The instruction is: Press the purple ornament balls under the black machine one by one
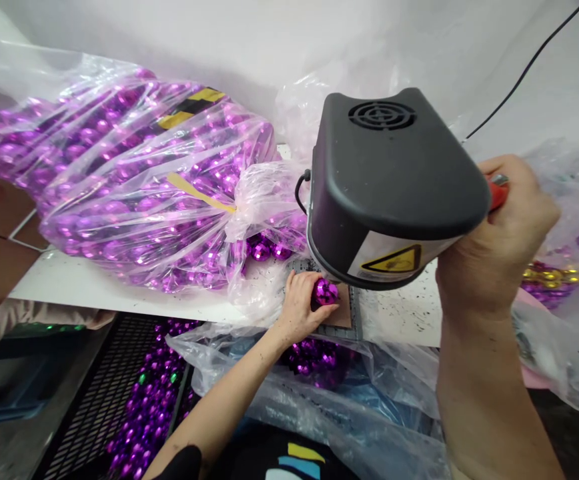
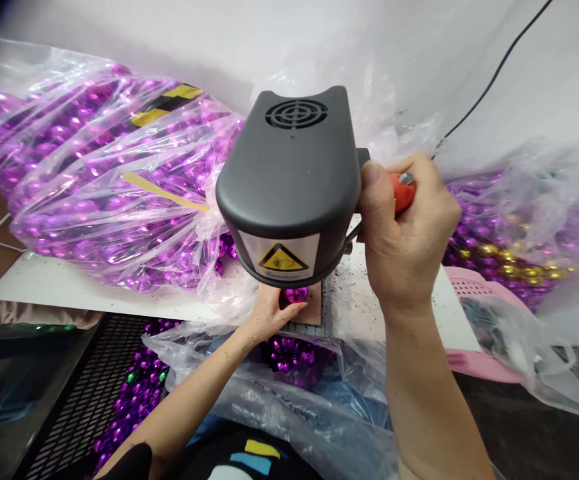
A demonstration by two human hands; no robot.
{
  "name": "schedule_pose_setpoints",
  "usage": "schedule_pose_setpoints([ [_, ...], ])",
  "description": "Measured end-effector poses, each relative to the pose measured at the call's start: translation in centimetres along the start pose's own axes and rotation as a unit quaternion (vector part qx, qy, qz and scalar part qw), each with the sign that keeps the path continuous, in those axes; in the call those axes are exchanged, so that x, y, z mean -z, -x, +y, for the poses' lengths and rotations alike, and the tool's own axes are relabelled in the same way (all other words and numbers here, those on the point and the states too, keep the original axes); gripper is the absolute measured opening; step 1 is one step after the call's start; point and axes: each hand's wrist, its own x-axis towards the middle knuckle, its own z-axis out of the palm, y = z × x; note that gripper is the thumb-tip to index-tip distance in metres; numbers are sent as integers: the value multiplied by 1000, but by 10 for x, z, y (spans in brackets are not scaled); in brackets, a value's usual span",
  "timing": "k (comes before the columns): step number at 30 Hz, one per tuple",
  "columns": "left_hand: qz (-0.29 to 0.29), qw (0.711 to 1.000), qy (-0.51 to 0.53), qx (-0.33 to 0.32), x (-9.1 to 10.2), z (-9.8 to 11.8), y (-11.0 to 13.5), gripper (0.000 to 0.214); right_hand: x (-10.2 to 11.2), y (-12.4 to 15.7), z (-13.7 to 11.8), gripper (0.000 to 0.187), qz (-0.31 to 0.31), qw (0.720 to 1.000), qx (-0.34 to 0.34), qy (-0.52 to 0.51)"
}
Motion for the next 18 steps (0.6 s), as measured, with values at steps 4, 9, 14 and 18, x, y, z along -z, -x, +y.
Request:
schedule_pose_setpoints([
  [4,-32,999,0,-4,1,-1,2,48,1,-1,1,39,-11,1000,-6,3],
  [9,-57,998,-4,-1,4,1,1,48,7,10,-1,40,11,997,54,62],
  [14,-70,997,14,7,5,3,0,47,14,43,6,32,96,977,175,73],
  [18,-81,996,21,7,4,1,0,44,18,64,24,30,111,955,273,-11],
])
